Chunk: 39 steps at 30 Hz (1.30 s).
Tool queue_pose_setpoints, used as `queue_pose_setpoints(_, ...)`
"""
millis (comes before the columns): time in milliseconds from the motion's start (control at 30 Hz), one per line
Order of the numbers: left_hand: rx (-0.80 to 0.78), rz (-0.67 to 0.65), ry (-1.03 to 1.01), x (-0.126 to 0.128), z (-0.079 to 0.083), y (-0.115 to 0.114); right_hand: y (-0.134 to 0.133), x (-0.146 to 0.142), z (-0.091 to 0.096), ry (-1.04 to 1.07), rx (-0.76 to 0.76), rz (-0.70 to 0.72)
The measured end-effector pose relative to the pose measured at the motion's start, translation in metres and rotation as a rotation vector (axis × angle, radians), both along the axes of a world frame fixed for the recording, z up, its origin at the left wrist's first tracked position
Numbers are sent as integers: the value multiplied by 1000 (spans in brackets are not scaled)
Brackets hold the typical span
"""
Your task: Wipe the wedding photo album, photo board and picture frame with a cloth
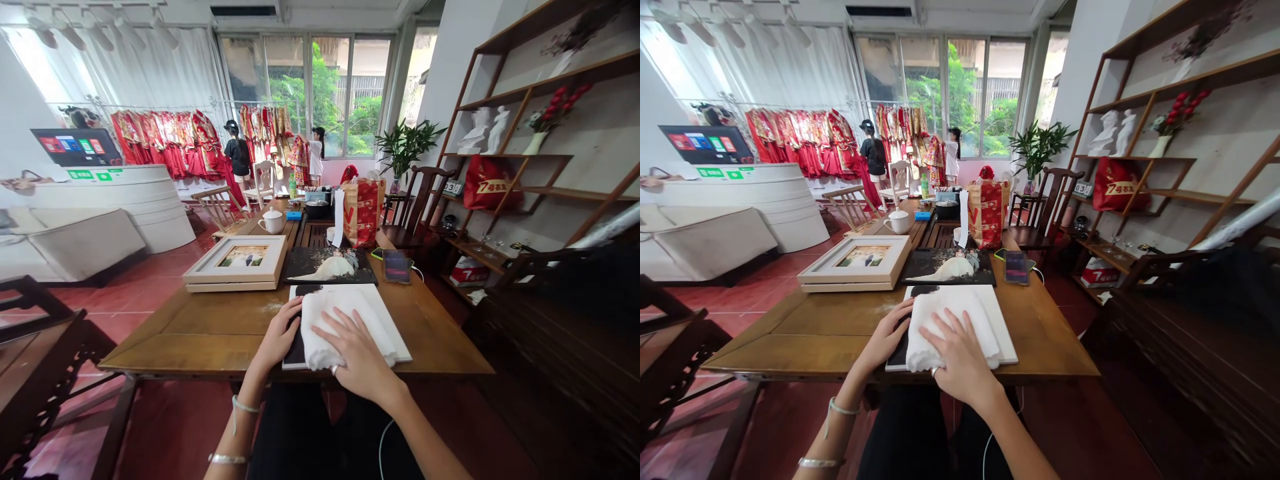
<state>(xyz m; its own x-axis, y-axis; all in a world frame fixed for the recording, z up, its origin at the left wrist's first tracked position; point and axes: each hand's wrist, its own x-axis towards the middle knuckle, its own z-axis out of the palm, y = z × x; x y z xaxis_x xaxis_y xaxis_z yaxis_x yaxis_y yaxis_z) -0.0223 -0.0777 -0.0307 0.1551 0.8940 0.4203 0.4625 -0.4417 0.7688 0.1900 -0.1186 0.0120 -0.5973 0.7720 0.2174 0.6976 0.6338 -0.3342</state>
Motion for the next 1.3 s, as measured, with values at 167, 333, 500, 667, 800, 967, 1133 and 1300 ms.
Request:
queue_pose_setpoints(167, 9, -10, 1, 2, 1, -1, 5, 18, 0, 28, -35, -81)
queue_pose_setpoints(333, 7, -1, 10, 2, 4, -4, 42, 28, 1, -8, -25, -400)
queue_pose_setpoints(500, 14, -4, 9, 1, 3, -3, 57, 6, 3, -82, 5, -513)
queue_pose_setpoints(667, 8, -10, -5, 1, 2, -2, 35, -14, 1, -89, 35, -258)
queue_pose_setpoints(800, 5, -6, -3, 1, 2, -2, 8, -7, 0, -44, 18, -101)
queue_pose_setpoints(967, 3, -13, -22, 0, 4, -4, -3, 21, -2, -13, -16, -178)
queue_pose_setpoints(1133, 9, -3, -22, 1, 4, -4, 21, 38, 4, -39, -46, -363)
queue_pose_setpoints(1300, 3, 6, 12, 1, 3, -3, 54, 20, 28, -123, -102, -337)
